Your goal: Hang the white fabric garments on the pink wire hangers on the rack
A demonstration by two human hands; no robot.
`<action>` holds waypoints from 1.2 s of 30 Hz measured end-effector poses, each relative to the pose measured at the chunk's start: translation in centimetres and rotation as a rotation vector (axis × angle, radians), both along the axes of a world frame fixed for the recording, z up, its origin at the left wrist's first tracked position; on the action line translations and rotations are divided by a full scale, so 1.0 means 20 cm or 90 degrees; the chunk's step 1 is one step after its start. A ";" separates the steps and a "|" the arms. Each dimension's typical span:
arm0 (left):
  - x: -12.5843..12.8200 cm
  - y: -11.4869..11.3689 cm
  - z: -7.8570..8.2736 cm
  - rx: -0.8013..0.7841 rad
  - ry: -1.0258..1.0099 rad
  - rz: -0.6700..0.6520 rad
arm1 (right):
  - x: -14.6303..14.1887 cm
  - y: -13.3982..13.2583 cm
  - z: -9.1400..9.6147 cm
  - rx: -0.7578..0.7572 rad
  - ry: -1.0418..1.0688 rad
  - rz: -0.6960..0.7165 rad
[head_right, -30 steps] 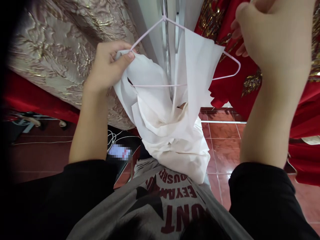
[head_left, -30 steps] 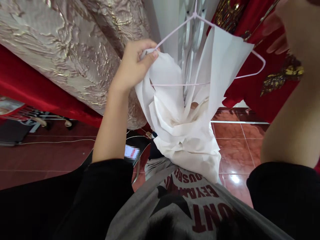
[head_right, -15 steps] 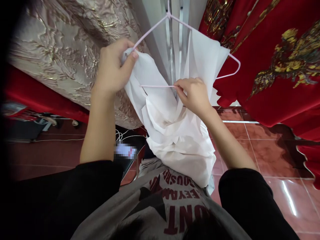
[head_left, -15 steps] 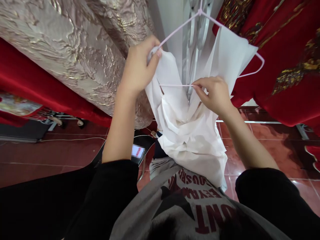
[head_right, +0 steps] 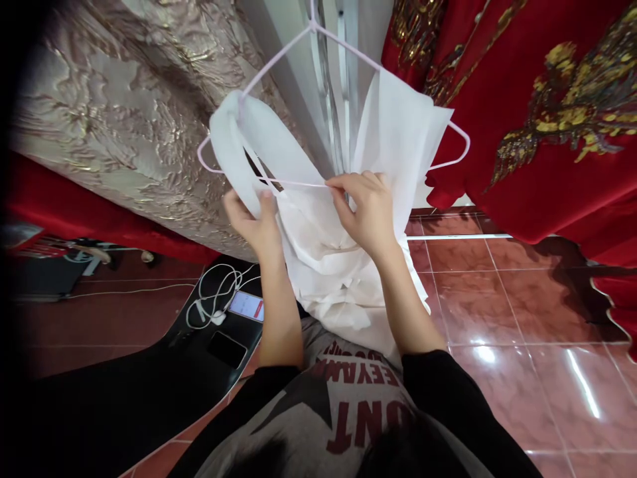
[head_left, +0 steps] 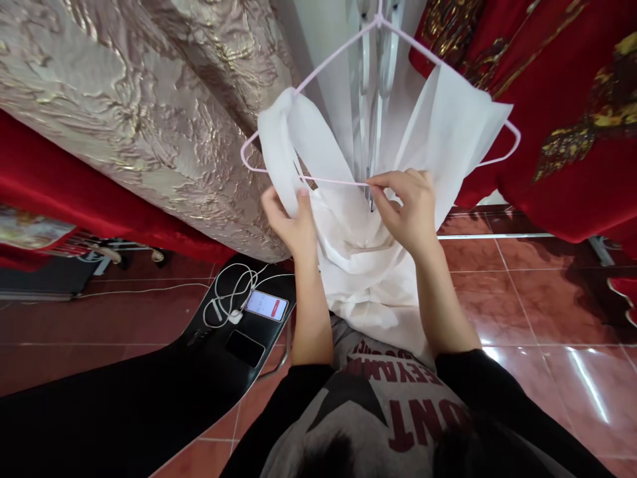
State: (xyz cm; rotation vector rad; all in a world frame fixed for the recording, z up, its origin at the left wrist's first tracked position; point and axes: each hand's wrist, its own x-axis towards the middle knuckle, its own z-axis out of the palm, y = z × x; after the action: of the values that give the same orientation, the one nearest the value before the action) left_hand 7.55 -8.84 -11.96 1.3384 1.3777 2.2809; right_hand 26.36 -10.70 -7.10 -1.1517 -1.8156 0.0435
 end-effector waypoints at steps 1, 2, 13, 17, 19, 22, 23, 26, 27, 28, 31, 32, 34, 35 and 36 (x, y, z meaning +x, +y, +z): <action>0.00 0.00 -0.01 -0.038 0.005 -0.052 | 0.00 0.00 0.01 -0.005 0.002 0.000; 0.00 0.00 -0.01 -0.072 0.013 -0.087 | 0.01 -0.01 0.01 -0.011 0.003 0.001; 0.01 -0.04 0.02 -0.073 -0.003 -0.041 | 0.00 -0.01 0.00 -0.004 0.058 0.015; 0.02 -0.07 0.01 -0.077 -0.023 -0.038 | 0.01 -0.01 0.00 0.002 0.051 0.016; 0.05 -0.08 0.02 -0.081 -0.032 -0.074 | 0.01 -0.01 -0.01 -0.001 0.045 0.007; 0.09 -0.10 0.04 -0.050 -0.045 -0.118 | 0.01 -0.01 0.00 -0.002 0.047 0.007; 0.11 -0.11 0.06 -0.039 -0.051 -0.124 | 0.01 -0.01 0.00 -0.004 0.048 0.009; 0.13 -0.16 0.13 -0.028 -0.080 -0.134 | 0.01 -0.01 0.01 -0.012 0.048 0.012; 0.13 -0.18 0.17 -0.028 -0.096 -0.142 | 0.02 0.00 0.01 -0.016 0.048 0.013; 0.12 -0.19 0.21 -0.025 -0.116 -0.159 | 0.02 0.00 0.01 -0.022 0.047 0.017; 0.05 -0.15 0.39 -0.020 -0.182 -0.267 | 0.03 0.01 0.01 -0.033 0.054 0.031; 0.01 -0.12 0.46 -0.033 -0.197 -0.320 | 0.03 0.01 0.01 -0.034 0.058 0.034; -0.10 -0.01 0.56 -0.057 -0.221 -0.428 | 0.03 0.01 0.01 -0.032 0.066 0.039; -0.17 0.06 0.60 -0.039 -0.230 -0.464 | 0.02 0.01 0.01 -0.031 0.068 0.040; -0.25 0.12 0.63 -0.008 -0.226 -0.484 | 0.02 0.01 0.01 -0.032 0.069 0.041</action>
State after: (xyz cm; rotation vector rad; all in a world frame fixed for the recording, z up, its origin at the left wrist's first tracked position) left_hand 2.57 -6.38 0.56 1.1117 0.6128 1.8446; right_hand 26.73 -10.48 -6.83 -1.1046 -1.7633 0.1866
